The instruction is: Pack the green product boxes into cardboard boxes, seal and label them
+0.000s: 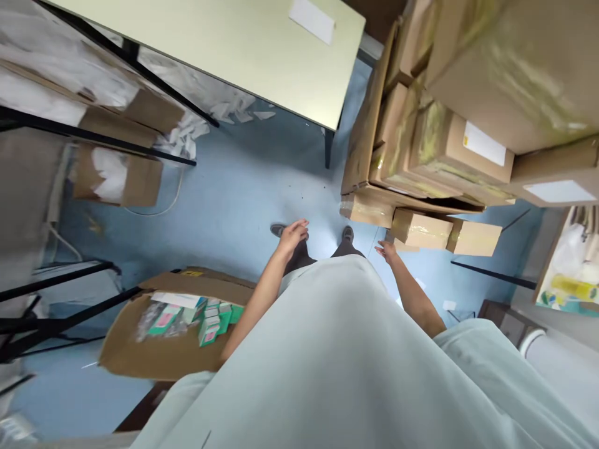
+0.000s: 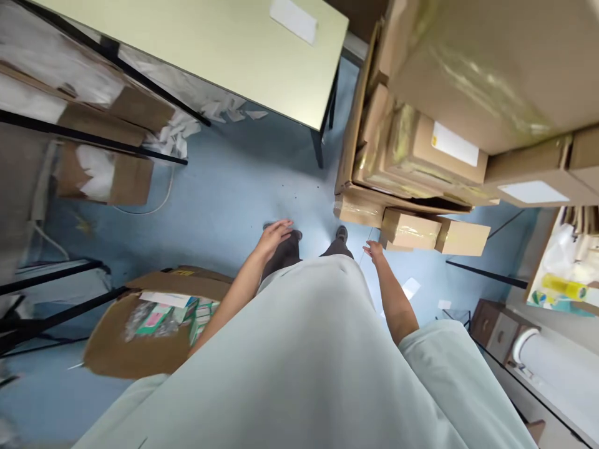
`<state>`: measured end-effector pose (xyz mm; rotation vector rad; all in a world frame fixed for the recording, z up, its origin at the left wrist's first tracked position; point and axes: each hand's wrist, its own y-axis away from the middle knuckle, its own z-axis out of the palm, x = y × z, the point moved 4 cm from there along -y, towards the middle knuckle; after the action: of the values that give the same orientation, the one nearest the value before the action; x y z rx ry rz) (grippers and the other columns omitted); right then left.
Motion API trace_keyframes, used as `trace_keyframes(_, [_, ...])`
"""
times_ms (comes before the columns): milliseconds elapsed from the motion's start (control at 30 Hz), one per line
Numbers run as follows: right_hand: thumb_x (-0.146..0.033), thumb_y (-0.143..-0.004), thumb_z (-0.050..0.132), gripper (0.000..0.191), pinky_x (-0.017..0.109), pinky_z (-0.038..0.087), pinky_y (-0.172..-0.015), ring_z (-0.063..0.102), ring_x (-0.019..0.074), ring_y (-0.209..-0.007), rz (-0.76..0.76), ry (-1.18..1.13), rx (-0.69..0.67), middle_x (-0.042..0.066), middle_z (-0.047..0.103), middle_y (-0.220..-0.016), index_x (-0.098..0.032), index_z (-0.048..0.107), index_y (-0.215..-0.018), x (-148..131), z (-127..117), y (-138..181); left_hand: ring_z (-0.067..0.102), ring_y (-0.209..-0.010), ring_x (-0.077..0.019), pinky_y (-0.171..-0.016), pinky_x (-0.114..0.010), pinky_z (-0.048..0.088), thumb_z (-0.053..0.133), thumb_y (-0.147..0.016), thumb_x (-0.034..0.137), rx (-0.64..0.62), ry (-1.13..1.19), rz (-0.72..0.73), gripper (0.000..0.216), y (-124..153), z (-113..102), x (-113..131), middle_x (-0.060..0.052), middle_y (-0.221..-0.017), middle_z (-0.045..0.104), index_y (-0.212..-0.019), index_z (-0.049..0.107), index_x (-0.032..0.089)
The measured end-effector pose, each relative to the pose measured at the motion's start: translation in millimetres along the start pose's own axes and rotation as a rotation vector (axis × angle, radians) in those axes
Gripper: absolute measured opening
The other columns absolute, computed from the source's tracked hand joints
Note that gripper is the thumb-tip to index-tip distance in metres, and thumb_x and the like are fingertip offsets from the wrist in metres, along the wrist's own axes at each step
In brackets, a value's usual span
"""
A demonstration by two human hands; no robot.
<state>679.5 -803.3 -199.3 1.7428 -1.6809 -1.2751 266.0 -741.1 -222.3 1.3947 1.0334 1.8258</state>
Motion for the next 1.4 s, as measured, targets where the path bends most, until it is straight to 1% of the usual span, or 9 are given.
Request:
trace_keyframes(100, [-0.026,-0.09,0.08,0.015,0.029,0.071,-0.075,0.081,0.0172,-0.08,-0.063,0.056,-0.007,0.01,0.085,-0.11,-0.021,0.069,-0.098,-26,54,44,0.074,-0.134,-0.0329,-0.12,-0.049,0.056,0.086,-0.079,0.057,0.007,0.067,0.098,0.05,12,-61,30,-0.016,-0.145,0.079,-0.114,0.081,0.021])
trace_keyframes(200, [-0.033,-0.088,0.081,0.019,0.031,0.07,-0.081,0.083,0.0187,-0.084,-0.193,0.111,-0.091,0.01,0.087,-0.109,-0.022,0.069,-0.096,-63,133,94,0.073,-0.136,-0.0358,-0.124,-0.052,0.053,0.092,-0.072,0.063,0.033,0.115,0.207,0.054,29,-124,73,-0.015,-0.134,0.084,-0.105,0.082,0.022])
trace_keyframes(467, [-0.068,-0.079,0.083,0.069,0.046,0.067,-0.1,0.085,0.029,-0.105,-0.664,0.314,-0.546,0.024,0.084,-0.132,-0.016,0.074,-0.124,-172,407,263,0.079,-0.126,-0.033,-0.122,-0.056,0.057,0.089,-0.078,0.047,0.267,0.288,0.567,0.032,85,-341,199,-0.016,-0.131,0.085,-0.093,0.079,0.021])
trace_keyframes(633, [-0.08,-0.088,0.076,0.08,0.053,0.066,-0.1,0.085,0.0347,-0.112,-0.987,0.511,-0.826,0.027,0.082,-0.136,-0.014,0.074,-0.134,-221,560,379,0.079,-0.13,-0.0317,-0.123,-0.054,0.056,0.079,-0.08,0.033,0.528,0.426,0.731,0.02,113,-469,226,-0.014,-0.131,0.085,-0.097,0.079,0.022])
trace_keyframes(800, [-0.083,-0.092,0.07,0.078,0.056,0.065,-0.105,0.084,0.0362,-0.114,-1.179,0.734,-1.004,0.026,0.083,-0.135,-0.016,0.077,-0.132,-242,701,479,0.079,-0.128,-0.0338,-0.113,-0.054,0.063,0.083,-0.073,0.03,0.787,0.606,0.694,0.031,128,-558,222,-0.015,-0.13,0.085,-0.102,0.079,0.021])
trace_keyframes(967, [-0.085,-0.093,0.066,0.075,0.056,0.067,-0.102,0.085,0.0355,-0.11,-1.22,0.987,-1.296,0.022,0.085,-0.129,-0.019,0.079,-0.125,-223,836,570,0.081,-0.123,-0.032,-0.113,-0.054,0.063,0.089,-0.071,0.031,1.041,0.83,0.614,0.04,145,-611,208,-0.013,-0.126,0.085,-0.109,0.08,0.022])
trace_keyframes(1100, [-0.083,-0.093,0.067,0.071,0.052,0.069,-0.097,0.085,0.0337,-0.11,-1.149,1.227,-1.546,0.018,0.086,-0.128,-0.022,0.078,-0.127,-183,907,624,0.082,-0.118,-0.031,-0.112,-0.053,0.063,0.091,-0.071,0.034,1.221,1.017,0.587,0.039,154,-617,192,-0.011,-0.123,0.086,-0.108,0.08,0.022])
trace_keyframes(1267, [-0.079,-0.093,0.069,0.068,0.05,0.068,-0.098,0.085,0.0314,-0.109,-1.083,1.521,-1.734,0.018,0.086,-0.128,-0.021,0.076,-0.127,-103,941,667,0.082,-0.112,-0.0292,-0.109,-0.051,0.065,0.092,-0.072,0.033,1.411,1.223,0.62,0.039,169,-608,156,-0.011,-0.12,0.086,-0.107,0.08,0.021])
trace_keyframes(1400, [-0.077,-0.095,0.069,0.065,0.05,0.068,-0.102,0.085,0.0314,-0.11,-1.027,1.731,-1.902,0.017,0.086,-0.128,-0.022,0.078,-0.128,-17,920,698,0.081,-0.118,-0.029,-0.107,-0.049,0.065,0.091,-0.076,0.029,1.522,1.354,0.642,0.04,193,-597,107,-0.011,-0.128,0.084,-0.113,0.079,0.022])
